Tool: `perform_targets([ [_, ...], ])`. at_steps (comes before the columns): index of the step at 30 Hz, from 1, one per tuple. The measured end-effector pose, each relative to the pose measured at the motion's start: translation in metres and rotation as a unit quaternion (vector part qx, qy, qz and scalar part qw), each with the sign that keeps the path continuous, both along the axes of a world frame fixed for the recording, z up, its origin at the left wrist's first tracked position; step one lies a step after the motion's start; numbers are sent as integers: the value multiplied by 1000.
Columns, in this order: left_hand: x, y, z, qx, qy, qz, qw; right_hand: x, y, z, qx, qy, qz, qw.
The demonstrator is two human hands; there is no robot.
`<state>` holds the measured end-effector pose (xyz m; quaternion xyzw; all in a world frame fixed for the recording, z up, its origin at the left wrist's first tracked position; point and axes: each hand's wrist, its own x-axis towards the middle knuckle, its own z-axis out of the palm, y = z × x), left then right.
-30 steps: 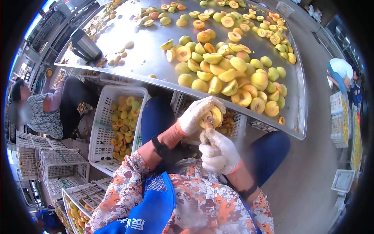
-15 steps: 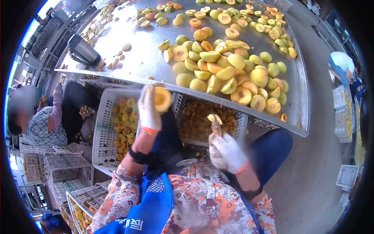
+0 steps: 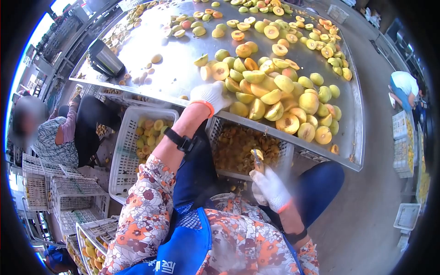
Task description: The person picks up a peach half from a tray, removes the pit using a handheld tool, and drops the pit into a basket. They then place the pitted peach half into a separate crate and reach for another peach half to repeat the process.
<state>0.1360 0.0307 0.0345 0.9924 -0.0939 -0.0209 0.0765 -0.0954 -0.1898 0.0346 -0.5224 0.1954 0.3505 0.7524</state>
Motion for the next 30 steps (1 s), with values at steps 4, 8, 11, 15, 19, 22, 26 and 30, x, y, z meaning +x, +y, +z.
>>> perform_targets([
  [4,19,9,-36,44,-100,-9,994,1,-2,-8,-22,-14,-1,1000],
  [8,23,21,-32,-4,-58,-59,997,0,-3,-7,-19,-42,13,999],
  [11,11,15,-8,15,-14,-43,999,1,-8,-31,-123,-115,51,984],
  [15,-42,15,5,-443,-19,-51,895,-1,-10,-45,-293,-210,64,931],
  [19,-109,-11,13,-704,167,-38,690,4,3,-10,-229,-286,10,931],
  [22,-130,-29,-2,-712,198,-75,670,10,15,-3,-237,-374,-18,897],
  [26,-143,-34,-1,-815,268,65,510,13,17,-24,-266,-345,-28,900],
  [30,-146,-34,-13,-779,212,55,587,9,25,2,-279,-400,-26,873],
])
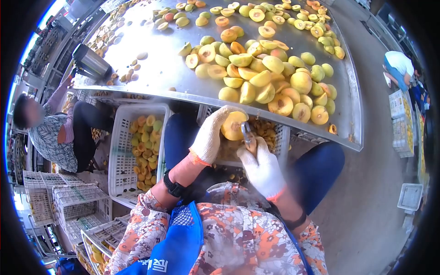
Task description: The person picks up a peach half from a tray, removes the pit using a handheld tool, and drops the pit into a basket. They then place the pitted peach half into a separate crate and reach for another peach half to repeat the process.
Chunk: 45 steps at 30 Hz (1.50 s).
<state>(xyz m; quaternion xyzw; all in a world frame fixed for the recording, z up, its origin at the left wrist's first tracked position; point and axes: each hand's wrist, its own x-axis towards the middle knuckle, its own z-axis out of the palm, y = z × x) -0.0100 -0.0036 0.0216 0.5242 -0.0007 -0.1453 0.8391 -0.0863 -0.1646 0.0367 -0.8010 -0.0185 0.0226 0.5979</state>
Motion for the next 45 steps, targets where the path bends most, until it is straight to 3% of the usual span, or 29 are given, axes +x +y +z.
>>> perform_targets([
  [3,-4,-3,2,30,7,-2,1000,2,4,-5,-65,-95,3,993],
  [9,-1,3,-22,99,-94,-19,991,-2,5,-9,-143,-109,6,984],
  [16,11,14,-54,329,-282,-30,901,-6,0,-21,-260,-176,5,949],
  [19,7,14,-29,401,-345,-28,848,-6,-1,-25,-269,-193,4,944],
  [21,5,8,3,437,-315,-52,841,-5,-3,-26,-274,-181,12,944],
  [24,15,8,8,386,-189,-129,894,-6,-5,-30,-287,-172,17,942],
  [26,21,15,-2,443,-317,-143,826,-8,-8,-35,-344,-185,51,919],
  [27,24,16,-3,451,-318,-165,818,-9,-9,-37,-371,-191,69,906],
  [29,30,17,-1,446,-260,-224,827,-8,-6,-34,-296,-105,56,948],
  [30,34,11,15,387,-83,-270,878,-5,-6,-31,-258,-64,49,963],
  [31,37,4,32,336,102,-273,896,-3,-5,-29,-214,-69,27,974],
  [33,30,-2,14,204,-20,-213,955,3,-4,-26,-124,-79,-17,989],
  [34,23,-7,9,135,-81,-181,971,8,-6,-30,-162,-174,-3,971],
  [35,12,-18,8,197,-200,-66,958,12,-9,-37,-199,-267,10,943],
  [36,4,-27,8,275,-301,10,913,13,-9,-34,-132,-207,16,969],
  [37,4,-27,3,270,-312,-2,911,13,-9,-30,-63,-148,13,987],
  [38,4,-25,-4,266,-321,-13,909,6,-5,-21,115,73,2,991],
  [39,8,-20,5,240,-229,-86,939,1,-2,-9,283,289,-10,914],
  [41,24,-9,7,128,-79,-195,969,2,-10,5,349,345,23,871],
  [42,28,-6,10,115,-90,-219,965,2,-14,8,382,369,40,846],
  [44,25,-6,5,-17,-1,-227,974,5,-15,5,383,349,45,854],
  [45,17,-12,6,60,-118,-158,978,5,-14,4,387,335,32,858],
])
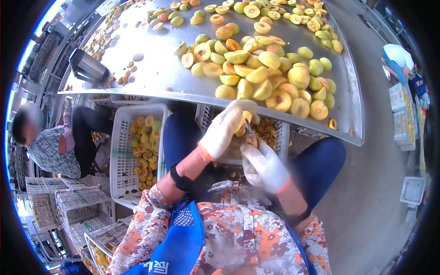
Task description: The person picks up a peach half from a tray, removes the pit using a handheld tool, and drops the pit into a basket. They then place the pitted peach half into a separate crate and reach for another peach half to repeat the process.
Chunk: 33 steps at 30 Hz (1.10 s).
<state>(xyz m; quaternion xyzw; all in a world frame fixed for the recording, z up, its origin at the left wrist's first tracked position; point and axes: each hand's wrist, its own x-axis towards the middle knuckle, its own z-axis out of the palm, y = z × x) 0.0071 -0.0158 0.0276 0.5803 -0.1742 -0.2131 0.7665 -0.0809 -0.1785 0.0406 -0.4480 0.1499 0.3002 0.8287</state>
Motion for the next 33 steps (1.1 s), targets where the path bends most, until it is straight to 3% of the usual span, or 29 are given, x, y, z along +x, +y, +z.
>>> perform_targets([
  [2,-12,-8,-9,84,-205,90,971,-1,3,0,7,0,-16,1000],
  [3,-17,-13,-7,110,-218,130,961,-2,4,1,15,8,-13,1000],
  [6,-10,-13,-3,139,-103,96,980,-10,4,1,24,15,-3,1000],
  [9,-5,-11,-3,99,41,27,994,-14,4,2,48,26,0,999],
  [13,-15,-21,-4,147,-6,125,981,-17,7,0,57,33,-6,998],
  [17,-7,-14,3,175,69,46,981,-16,4,0,106,62,-14,992],
  [20,-22,-23,-8,125,-104,179,970,-14,5,1,121,66,-9,990],
  [24,-18,-22,-5,146,-18,117,982,-16,7,-7,80,39,-13,996],
  [26,-9,-15,-14,105,-20,65,992,-15,7,-10,59,23,-5,998],
  [29,-9,-8,-7,-43,-33,-2,999,-17,4,1,57,37,21,997],
  [30,-9,-1,-7,-41,-6,-34,999,-19,7,-2,55,29,13,998],
  [33,-12,-6,-11,54,5,40,998,-22,15,-10,63,21,-3,998],
])
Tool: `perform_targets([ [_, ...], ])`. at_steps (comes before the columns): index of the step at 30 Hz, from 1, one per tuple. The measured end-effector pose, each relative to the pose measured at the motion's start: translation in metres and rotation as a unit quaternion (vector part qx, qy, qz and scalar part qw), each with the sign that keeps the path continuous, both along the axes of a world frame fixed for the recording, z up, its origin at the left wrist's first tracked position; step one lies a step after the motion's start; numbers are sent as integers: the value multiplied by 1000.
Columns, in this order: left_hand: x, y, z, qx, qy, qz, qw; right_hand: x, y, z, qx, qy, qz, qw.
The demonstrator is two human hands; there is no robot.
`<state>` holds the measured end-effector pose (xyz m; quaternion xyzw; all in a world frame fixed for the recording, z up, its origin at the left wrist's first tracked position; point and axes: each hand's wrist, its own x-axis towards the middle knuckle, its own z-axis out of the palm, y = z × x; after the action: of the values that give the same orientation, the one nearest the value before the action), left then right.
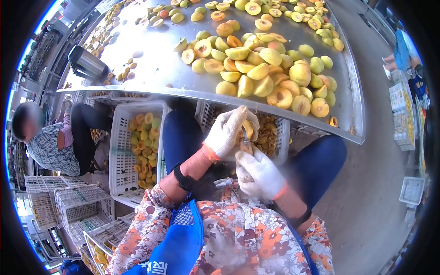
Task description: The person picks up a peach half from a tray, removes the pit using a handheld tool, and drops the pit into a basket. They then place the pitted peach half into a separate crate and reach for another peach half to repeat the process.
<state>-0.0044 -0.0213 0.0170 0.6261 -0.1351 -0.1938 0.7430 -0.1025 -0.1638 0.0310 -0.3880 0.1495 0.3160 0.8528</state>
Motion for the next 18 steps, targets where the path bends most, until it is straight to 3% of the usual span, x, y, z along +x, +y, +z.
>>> perform_targets([
  [5,-13,-14,16,133,-23,82,987,3,-13,17,41,76,58,995],
  [6,-14,-20,7,101,-70,116,986,3,-14,10,56,78,71,993],
  [9,-3,-14,4,31,94,41,994,7,-18,13,87,109,75,987],
  [12,-9,-13,-1,-37,-94,75,992,7,-19,16,163,110,94,976],
  [16,-1,-3,-2,-118,-3,9,993,16,-24,15,232,92,141,958],
  [17,7,1,-6,-25,-263,59,963,17,-24,23,234,84,161,955],
  [18,6,3,5,-86,-92,131,983,16,-23,29,238,76,179,952],
])
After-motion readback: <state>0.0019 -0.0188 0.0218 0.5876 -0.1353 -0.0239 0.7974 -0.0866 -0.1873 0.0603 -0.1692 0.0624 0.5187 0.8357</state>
